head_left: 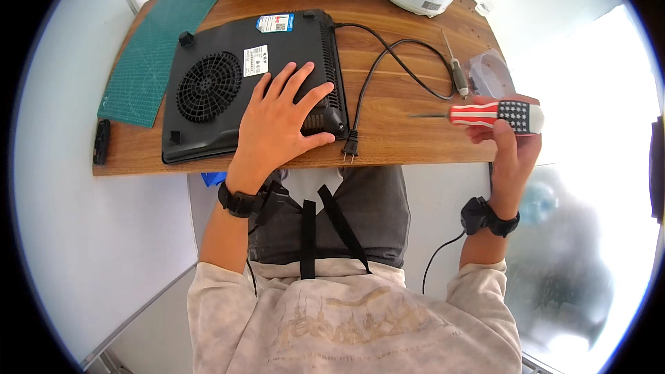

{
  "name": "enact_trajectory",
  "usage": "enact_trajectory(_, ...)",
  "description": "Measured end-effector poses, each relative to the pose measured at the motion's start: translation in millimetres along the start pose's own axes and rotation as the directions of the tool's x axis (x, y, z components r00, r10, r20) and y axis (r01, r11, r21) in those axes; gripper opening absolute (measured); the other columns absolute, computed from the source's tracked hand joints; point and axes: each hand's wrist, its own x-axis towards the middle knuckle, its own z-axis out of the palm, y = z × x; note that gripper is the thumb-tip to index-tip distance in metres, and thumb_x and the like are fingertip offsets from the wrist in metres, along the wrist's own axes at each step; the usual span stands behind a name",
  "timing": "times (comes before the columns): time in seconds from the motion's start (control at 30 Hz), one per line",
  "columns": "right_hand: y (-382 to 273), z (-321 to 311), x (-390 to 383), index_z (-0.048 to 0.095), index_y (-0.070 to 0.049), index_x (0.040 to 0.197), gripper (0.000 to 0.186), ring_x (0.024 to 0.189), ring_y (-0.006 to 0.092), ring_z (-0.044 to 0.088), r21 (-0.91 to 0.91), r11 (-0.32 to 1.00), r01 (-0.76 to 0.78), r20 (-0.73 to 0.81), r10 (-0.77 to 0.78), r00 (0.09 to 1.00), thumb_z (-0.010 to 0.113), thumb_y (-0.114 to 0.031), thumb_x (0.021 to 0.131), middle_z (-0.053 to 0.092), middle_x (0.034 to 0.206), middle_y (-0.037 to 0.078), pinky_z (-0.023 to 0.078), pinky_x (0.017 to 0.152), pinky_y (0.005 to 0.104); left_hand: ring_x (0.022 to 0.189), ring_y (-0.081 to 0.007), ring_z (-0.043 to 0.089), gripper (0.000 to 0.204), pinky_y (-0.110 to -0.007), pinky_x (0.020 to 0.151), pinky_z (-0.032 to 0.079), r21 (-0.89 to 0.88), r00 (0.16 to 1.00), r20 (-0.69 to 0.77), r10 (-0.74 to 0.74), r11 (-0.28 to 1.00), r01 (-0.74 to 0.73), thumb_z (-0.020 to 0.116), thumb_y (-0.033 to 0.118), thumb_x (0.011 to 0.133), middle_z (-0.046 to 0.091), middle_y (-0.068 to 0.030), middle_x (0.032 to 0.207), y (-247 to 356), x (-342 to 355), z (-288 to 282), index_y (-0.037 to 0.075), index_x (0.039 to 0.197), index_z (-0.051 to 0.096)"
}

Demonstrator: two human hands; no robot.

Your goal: The person uses a screwdriver to remove screws from the bottom of a black induction cooktop, then flips it over to inspect the underside. They continue to remove screws from the back and sides of the cooktop. Finally, they move the cooktop aside and begin unscrewing a white rice cooker.

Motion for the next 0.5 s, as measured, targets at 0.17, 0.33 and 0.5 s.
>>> enact_trajectory(0.17,-7,63,0,0.05,0.002,0.12,0.035,0.08,0.0157,0.073,0.155,0.988,-0.018,0.129,-0.003,0.992,0.07,-0.01,0.094,0.073,0.104,0.019,0.061,0.067,0.0268,0.148,-0.0305,0.038,0.075,-0.05,0.122,0.031,-0.012,1.0,-0.001,-0.011,1.0,0.011,0.078,0.061,0.077,0.044,-0.005,0.158,-5,-10,-5,0.031,0.143,0.056)
enact_trajectory(0.33,-2,100,13,0.052,0.003,0.114,0.032,0.083,0.0127,0.073,-0.023,0.999,-0.042,0.214,0.046,0.976,0.071,-0.01,0.091,0.076,0.094,0.013,0.06,0.069,0.0273,0.147,-0.0306,0.039,0.074,-0.049,0.121,0.031,-0.03,1.0,-0.017,-0.008,1.0,0.007,0.079,0.059,0.077,0.044,-0.0048,0.158,-14,-15,-7,0.03,0.142,0.056)
enact_trajectory(0.5,3,120,16,0.052,0.001,0.112,0.033,0.082,0.0101,0.073,-0.023,1.0,-0.016,0.217,0.02,0.976,0.073,-0.01,0.089,0.076,0.091,0.01,0.059,0.07,0.0257,0.147,-0.0312,0.04,0.074,-0.05,0.121,0.031,-0.036,1.0,-0.023,0.003,0.999,-0.004,0.078,0.06,0.077,0.044,-0.0052,0.158,-23,-19,-7,0.03,0.141,0.057)
